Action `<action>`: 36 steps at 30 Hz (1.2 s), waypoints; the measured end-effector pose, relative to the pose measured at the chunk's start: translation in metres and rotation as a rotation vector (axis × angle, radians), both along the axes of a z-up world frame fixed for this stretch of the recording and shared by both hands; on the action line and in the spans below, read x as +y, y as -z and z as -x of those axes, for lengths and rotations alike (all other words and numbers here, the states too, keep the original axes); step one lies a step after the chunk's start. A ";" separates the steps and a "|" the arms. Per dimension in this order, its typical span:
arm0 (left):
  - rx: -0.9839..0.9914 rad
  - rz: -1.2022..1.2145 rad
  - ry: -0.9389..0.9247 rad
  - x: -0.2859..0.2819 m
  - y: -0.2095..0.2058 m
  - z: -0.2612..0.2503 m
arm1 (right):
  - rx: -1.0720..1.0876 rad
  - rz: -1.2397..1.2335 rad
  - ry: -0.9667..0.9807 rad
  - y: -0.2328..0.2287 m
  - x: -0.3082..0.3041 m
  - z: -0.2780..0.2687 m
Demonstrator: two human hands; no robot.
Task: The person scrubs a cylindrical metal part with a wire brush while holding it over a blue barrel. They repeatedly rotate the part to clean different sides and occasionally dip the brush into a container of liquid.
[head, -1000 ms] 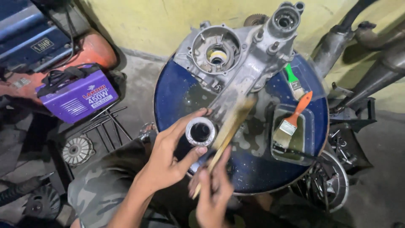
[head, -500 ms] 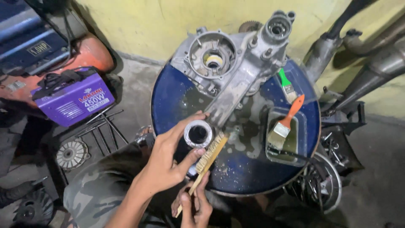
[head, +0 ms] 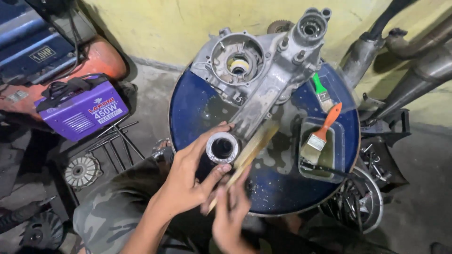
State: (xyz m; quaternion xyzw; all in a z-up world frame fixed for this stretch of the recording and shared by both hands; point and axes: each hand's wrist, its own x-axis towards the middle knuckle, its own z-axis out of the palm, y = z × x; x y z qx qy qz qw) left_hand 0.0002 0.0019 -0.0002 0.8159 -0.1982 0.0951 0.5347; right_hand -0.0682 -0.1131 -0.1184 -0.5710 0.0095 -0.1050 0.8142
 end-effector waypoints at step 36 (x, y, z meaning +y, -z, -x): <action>-0.027 -0.038 -0.013 -0.002 -0.004 0.001 | 0.137 0.211 0.146 0.004 -0.008 -0.010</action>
